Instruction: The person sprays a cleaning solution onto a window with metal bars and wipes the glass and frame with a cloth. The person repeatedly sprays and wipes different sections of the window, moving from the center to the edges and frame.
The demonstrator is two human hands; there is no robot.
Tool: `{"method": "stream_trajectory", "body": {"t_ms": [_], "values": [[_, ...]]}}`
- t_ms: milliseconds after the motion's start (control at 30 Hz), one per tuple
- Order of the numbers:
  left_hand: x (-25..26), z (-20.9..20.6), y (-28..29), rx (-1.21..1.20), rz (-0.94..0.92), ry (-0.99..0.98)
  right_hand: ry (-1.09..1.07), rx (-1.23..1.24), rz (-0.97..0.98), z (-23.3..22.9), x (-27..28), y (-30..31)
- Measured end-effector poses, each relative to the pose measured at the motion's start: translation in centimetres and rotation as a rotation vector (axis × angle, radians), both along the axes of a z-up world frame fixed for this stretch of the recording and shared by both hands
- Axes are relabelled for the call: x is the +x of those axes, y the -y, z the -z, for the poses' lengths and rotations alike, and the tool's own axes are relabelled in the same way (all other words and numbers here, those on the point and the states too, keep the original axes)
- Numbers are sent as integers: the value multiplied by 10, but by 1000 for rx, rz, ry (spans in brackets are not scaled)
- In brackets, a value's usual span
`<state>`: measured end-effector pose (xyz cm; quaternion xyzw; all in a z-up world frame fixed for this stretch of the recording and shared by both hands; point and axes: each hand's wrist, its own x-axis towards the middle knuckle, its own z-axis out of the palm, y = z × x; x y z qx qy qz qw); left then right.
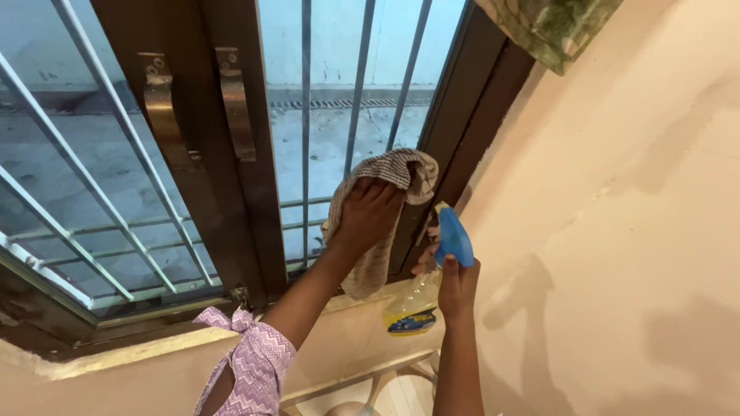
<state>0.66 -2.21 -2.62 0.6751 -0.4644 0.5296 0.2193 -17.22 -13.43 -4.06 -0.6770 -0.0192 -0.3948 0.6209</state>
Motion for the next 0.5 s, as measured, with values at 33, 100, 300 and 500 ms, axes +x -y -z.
{"method": "stream_trajectory", "body": {"t_ms": [33, 100, 300, 500], "values": [[-1, 2, -2, -15, -31, -1, -5, -5, -11, 0, -1, -3], [0, 6, -7, -48, -97, -3, -14, -17, -34, -1, -5, -6], [-2, 27, -43, -177, -344, -42, -8, -34, -63, -1, -10, 4], [-10, 27, -47, -367, -325, -249, 27, -39, -137, -6, -4, 20]]}}
